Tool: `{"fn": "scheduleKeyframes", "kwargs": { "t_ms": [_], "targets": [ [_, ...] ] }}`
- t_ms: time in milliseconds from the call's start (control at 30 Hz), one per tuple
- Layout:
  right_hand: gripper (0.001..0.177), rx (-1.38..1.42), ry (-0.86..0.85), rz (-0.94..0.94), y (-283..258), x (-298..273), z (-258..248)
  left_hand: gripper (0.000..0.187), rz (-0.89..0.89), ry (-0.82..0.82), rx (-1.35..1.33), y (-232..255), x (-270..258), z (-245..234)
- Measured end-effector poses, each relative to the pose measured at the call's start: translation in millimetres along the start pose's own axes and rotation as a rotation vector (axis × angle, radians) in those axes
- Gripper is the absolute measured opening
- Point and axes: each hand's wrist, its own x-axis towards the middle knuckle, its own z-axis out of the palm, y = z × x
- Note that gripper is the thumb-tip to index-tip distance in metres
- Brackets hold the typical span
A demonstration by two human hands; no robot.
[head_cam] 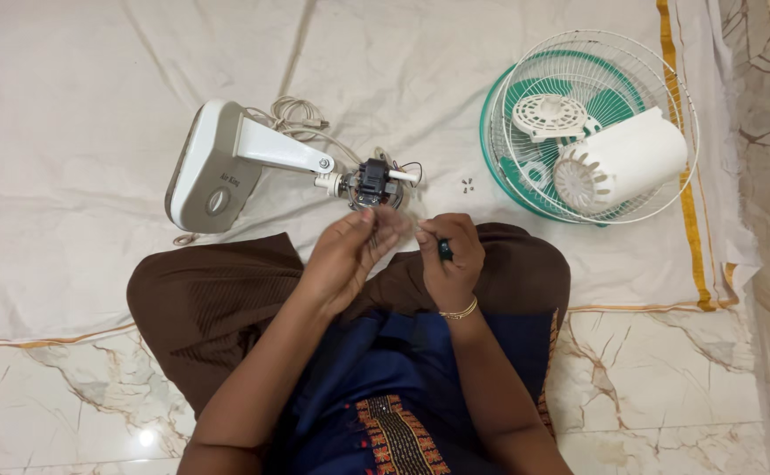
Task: The person disassembles a table fan by removing screws from the motor housing and base using a screwdriver. They separate the motor from the fan stand and place the components on the floor.
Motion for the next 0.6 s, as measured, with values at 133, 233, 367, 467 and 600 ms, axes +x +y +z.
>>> {"fn": "scheduleKeyframes", "kwargs": {
  "t_ms": [133, 233, 367, 467, 600],
  "targets": [
    [0.012, 0.01, -0.005, 0.012, -2, 3, -5, 0.04, 0.149, -0.051, -0.146, 13, 0, 30],
    [0.012, 0.017, -0.032, -0.001, -5, 3, -6, 0.042, 0.193, -0.088, -0.146, 11, 3, 48],
    [0.013, 0.088, -0.05, 0.033, -9, 1, -5, 0.043, 0.246, -0.15, -0.116, -2, 11, 61],
    [0.013, 0.087, -0.034, 0.048, -9, 3, -9, 0.045, 0.267, -0.179, -0.107, -9, 15, 63],
    [0.013, 0.096, -0.012, 0.027, -6, 6, -12, 0.044, 0.256, -0.195, -0.128, -17, 19, 65]
  ]
}}
